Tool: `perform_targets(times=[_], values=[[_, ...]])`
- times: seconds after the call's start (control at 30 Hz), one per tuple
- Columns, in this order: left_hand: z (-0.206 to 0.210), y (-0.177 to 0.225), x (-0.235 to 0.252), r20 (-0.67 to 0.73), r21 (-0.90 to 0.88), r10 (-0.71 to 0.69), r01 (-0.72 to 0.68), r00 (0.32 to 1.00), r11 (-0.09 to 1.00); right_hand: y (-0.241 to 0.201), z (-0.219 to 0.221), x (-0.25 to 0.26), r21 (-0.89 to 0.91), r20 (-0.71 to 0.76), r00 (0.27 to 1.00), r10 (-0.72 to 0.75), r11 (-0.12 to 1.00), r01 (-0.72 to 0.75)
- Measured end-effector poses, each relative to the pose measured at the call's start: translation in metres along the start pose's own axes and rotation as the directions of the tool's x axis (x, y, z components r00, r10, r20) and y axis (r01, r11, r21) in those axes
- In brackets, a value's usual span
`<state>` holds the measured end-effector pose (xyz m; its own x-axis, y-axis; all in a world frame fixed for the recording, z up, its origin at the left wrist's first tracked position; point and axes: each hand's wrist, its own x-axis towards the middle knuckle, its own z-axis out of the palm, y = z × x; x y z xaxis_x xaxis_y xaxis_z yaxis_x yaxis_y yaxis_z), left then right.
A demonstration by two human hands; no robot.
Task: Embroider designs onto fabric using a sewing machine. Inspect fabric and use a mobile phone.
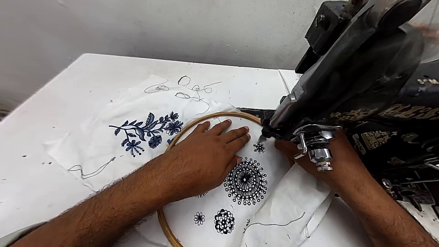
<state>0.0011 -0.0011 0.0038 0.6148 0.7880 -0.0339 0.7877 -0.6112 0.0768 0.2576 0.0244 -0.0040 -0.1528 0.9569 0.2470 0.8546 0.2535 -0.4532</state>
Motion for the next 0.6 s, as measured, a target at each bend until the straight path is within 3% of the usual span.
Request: perform_targets(times=[0.6], values=[[-0.0029,-0.0002,-0.0002,0.034,-0.012,-0.001,0.001,0.999,1.0,0.0019,-0.0012,-0.0009,0.0,0.011,1.0,-0.015,1.0,0.015]])
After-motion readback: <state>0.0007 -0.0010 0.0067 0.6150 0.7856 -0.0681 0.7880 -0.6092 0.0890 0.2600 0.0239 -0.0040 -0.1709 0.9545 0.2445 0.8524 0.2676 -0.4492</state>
